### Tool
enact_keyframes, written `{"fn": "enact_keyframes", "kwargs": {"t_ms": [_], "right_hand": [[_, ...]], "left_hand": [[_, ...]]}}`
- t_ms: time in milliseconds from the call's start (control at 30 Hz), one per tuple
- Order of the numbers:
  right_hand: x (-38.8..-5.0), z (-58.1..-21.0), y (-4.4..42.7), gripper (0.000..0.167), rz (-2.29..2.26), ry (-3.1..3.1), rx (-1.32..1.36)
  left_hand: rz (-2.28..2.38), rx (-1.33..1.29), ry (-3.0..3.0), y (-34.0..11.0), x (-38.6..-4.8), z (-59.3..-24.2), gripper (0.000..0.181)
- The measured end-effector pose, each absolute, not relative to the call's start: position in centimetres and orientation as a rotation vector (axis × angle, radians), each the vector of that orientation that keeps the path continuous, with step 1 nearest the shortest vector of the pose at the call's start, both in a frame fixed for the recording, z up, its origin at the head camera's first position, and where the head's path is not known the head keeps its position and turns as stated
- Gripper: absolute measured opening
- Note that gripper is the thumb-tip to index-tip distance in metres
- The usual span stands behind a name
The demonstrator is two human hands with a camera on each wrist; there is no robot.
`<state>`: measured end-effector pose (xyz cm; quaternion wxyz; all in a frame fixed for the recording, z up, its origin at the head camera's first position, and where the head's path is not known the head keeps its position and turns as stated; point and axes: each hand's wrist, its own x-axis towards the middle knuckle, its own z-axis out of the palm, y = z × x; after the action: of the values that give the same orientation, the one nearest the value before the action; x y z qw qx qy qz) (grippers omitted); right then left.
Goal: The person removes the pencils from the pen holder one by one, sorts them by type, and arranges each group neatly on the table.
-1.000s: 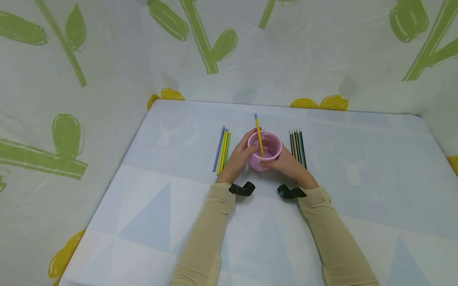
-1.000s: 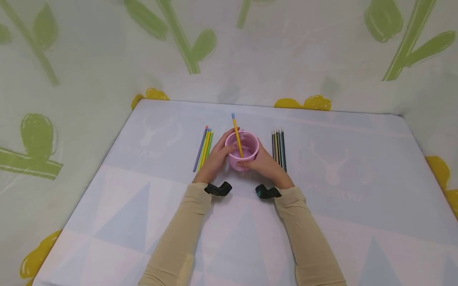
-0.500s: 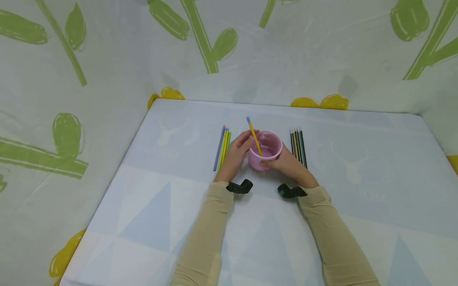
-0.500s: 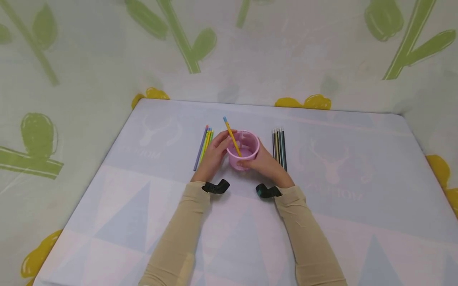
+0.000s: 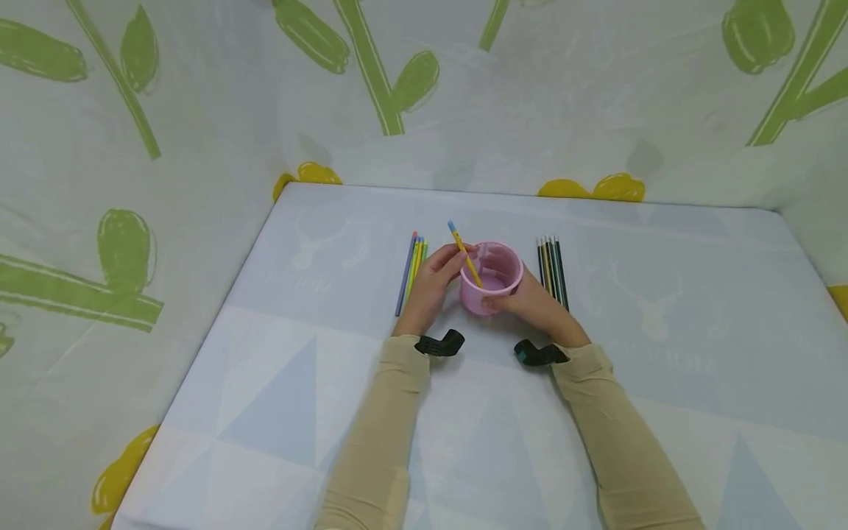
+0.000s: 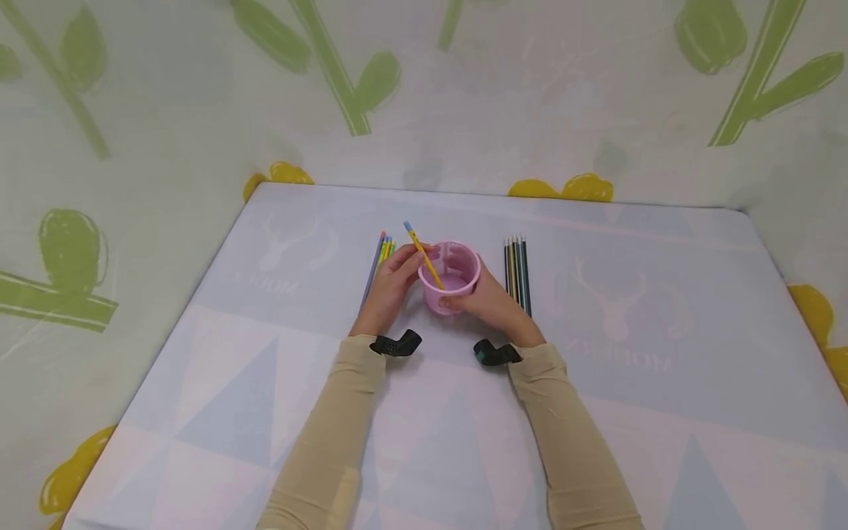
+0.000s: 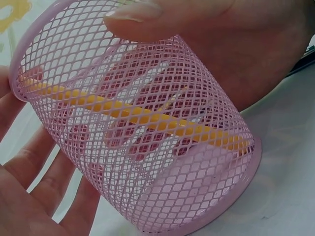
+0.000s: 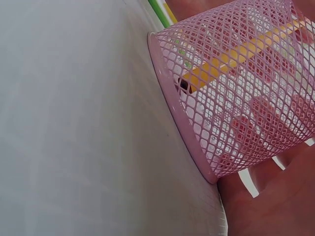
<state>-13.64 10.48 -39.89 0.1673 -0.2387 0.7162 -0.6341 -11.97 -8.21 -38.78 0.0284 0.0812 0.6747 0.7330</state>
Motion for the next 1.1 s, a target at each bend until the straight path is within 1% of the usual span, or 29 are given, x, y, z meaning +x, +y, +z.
{"fn": "enact_keyframes", "kwargs": {"t_ms": [533,667,767,933,1100], "right_hand": [[-13.5,-39.8,10.5,0.081,-1.760,2.061,-0.632],[-13.5,-39.8,10.5,0.081,-1.762,2.065,-0.637],[-13.5,-39.8,10.5,0.081,-1.778,2.059,-0.642],[-13.4,-39.9,10.5,0.081,-1.778,2.052,-0.636],[-13.6,-40.0,10.5,0.081,-1.798,2.043,-0.655]], "left_hand": [[2.311,0.226,2.023,-8.4,-11.6,-38.9,0.036],[2.363,0.236,2.016,-8.2,-12.4,-40.1,0.038],[2.395,0.230,1.998,-8.2,-12.8,-40.6,0.035],[2.368,0.238,2.014,-8.2,-12.0,-39.3,0.031],[2.358,0.259,2.030,-8.1,-11.7,-38.6,0.033]]}}
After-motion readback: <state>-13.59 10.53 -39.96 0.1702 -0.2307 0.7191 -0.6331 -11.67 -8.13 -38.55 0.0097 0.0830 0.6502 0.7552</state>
